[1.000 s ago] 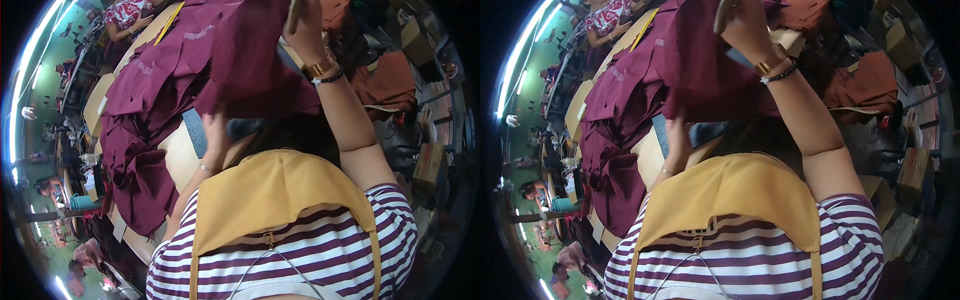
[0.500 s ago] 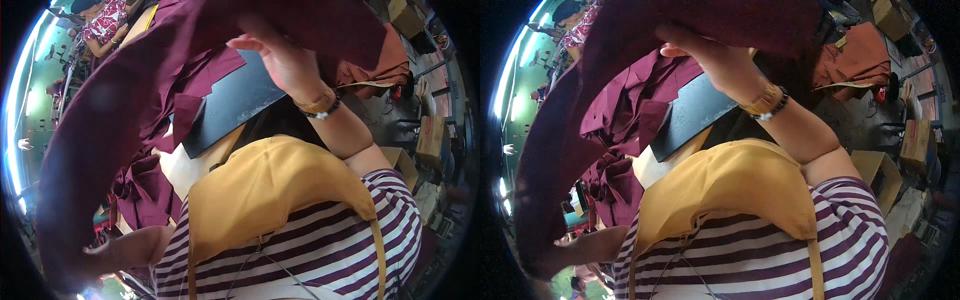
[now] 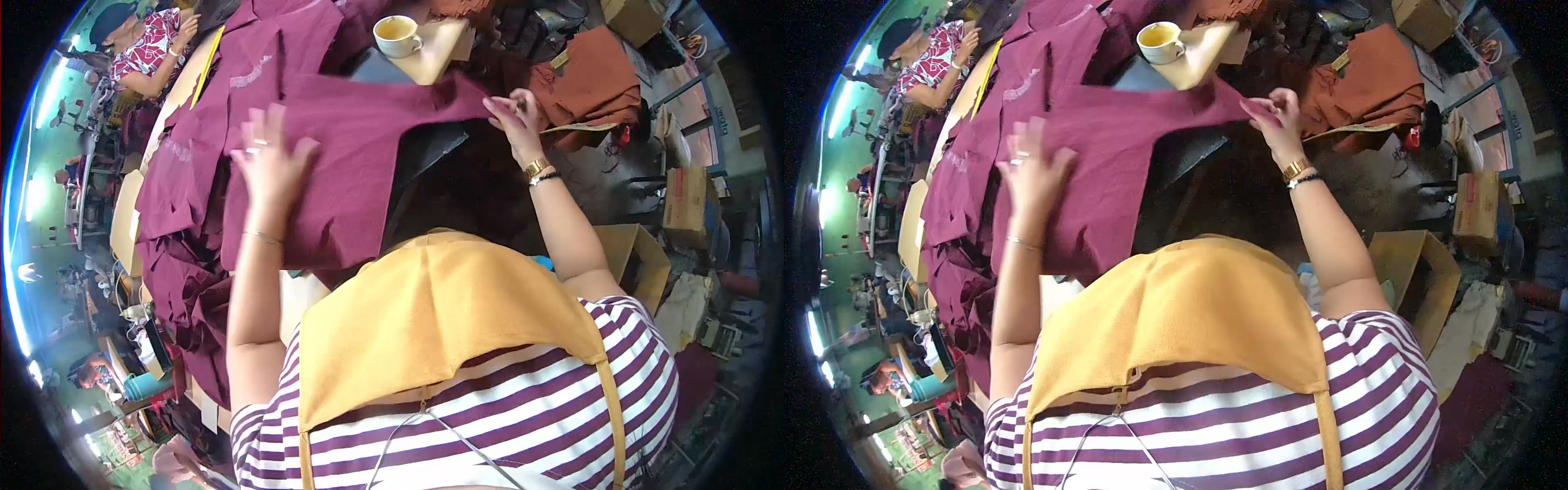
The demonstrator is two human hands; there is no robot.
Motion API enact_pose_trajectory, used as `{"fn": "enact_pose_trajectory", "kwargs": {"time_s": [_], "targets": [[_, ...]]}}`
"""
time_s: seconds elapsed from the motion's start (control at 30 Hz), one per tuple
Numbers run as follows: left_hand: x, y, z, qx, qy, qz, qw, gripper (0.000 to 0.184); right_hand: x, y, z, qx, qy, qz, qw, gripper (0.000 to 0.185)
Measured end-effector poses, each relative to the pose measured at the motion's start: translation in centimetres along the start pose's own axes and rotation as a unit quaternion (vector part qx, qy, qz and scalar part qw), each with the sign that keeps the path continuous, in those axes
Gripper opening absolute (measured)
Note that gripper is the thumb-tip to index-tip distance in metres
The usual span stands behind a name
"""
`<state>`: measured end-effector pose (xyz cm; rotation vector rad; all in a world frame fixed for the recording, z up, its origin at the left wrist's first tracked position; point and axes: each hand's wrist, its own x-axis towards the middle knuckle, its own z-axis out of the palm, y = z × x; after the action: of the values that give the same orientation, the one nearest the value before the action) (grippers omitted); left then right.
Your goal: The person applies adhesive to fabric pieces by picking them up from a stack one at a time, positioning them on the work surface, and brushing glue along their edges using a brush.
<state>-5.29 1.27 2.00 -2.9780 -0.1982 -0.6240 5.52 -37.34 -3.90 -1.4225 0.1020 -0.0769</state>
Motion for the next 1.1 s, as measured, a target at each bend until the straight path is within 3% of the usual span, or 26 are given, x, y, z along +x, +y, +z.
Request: {"fn": "enact_pose_trajectory", "kwargs": {"time_s": [0.03, 0.07, 0.17, 0.2, 0.27, 0.37, 0.43, 0.57, 0.67, 0.8, 0.9, 1.03, 1.1], "targets": [[-1.6, 2.1, 1.3, -0.025, -0.065, 0.049, 0.996, 0.084, 0.9, 1.5, -2.2, 0.011, -0.015, -0.043, 0.999, 0.043], [-3.1, 3.3, 2.6, -0.042, -0.11, 0.1, 0.988, 0.083, 2.0, 2.4, -3.8, -0.023, 0.04, -0.071, 0.996, 0.042], [-5.0, 4.6, 3.7, -0.125, -0.205, 0.047, 0.97, 0.084, 5.3, 2.1, -8.1, -0.123, 0.153, -0.153, 0.969, 0.031], [-4.9, 4.5, 3.9, -0.125, -0.203, 0.039, 0.97, 0.084, 5.3, -0.8, -7.4, -0.066, 0.142, -0.132, 0.979, 0.029], [-4.5, 4.2, 4.3, -0.126, -0.196, 0.02, 0.972, 0.084, 6.8, -4.8, -6.3, -0.031, 0.094, -0.128, 0.987, 0.047], [-4.8, 5.7, 4.0, -0.113, -0.188, -0.028, 0.975, 0.084, 11.1, -7.6, -2.1, -0.046, -0.049, -0.203, 0.977, 0.053], [-5.6, 6.9, 3.3, -0.132, -0.19, -0.041, 0.972, 0.086, 13.2, -9.3, 2.5, -0.141, -0.098, -0.185, 0.968, 0.047], [-6.8, 7.6, 1.2, -0.16, -0.221, -0.03, 0.961, 0.108, 16.7, -9.2, 9.6, -0.314, -0.232, -0.296, 0.872, 0.031], [-7.2, 7.2, 0.1, -0.171, -0.245, -0.016, 0.954, 0.118, 18.4, -8.9, 13.3, -0.429, -0.29, -0.238, 0.822, 0.032], [-7.9, 7.2, 0.1, -0.16, -0.246, -0.021, 0.956, 0.119, 21.5, -6.0, 15.6, -0.474, -0.288, -0.295, 0.778, 0.037], [-8.7, 8.3, 0.4, -0.135, -0.245, -0.044, 0.959, 0.116, 23.3, -4.5, 15.8, -0.518, -0.259, -0.231, 0.781, 0.039], [-8.4, 9.4, -0.1, -0.123, -0.252, -0.06, 0.958, 0.117, 24.4, -3.8, 14.7, -0.363, -0.306, 0.035, 0.879, 0.035], [-8.3, 9.5, -0.3, -0.143, -0.239, -0.063, 0.958, 0.105, 24.1, -3.6, 13.7, -0.269, -0.293, 0.078, 0.914, 0.029]]}}
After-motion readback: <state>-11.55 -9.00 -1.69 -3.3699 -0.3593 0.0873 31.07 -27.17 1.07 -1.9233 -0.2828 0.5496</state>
